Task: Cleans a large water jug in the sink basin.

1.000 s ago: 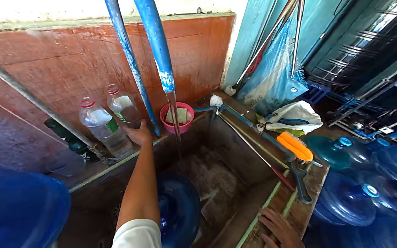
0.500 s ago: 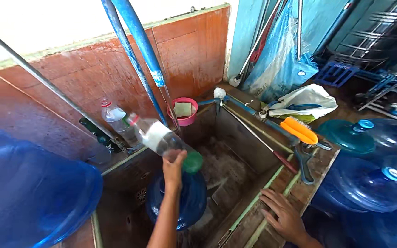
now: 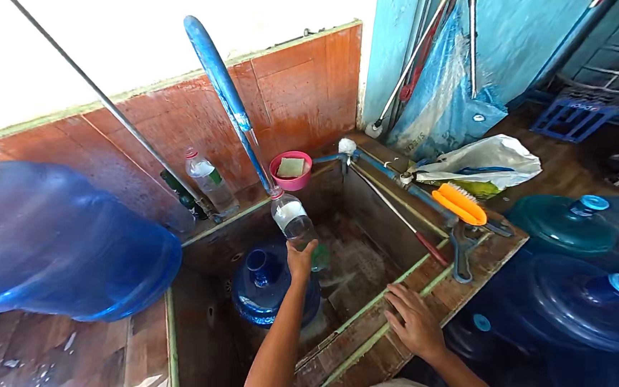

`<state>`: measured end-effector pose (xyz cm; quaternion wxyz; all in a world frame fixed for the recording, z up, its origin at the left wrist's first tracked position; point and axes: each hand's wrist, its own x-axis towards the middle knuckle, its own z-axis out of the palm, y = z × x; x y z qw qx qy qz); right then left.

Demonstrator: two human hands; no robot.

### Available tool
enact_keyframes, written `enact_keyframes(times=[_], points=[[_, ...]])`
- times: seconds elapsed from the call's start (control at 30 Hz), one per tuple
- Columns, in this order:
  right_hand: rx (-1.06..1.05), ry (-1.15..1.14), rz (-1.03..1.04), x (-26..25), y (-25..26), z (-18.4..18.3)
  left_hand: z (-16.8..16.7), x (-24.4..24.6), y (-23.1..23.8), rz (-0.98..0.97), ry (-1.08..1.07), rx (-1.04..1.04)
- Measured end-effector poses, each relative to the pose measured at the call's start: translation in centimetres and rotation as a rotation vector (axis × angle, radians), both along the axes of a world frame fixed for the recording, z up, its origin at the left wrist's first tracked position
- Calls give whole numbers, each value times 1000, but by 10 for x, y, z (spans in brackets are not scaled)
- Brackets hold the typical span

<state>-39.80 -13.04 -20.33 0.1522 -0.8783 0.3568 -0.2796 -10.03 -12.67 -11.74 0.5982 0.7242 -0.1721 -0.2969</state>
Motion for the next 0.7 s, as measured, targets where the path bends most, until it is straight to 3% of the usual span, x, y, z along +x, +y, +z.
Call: enact_keyframes(times=[0.7], points=[[-30, 17, 12, 0, 0, -2, -5, -8, -15, 75, 11, 34]])
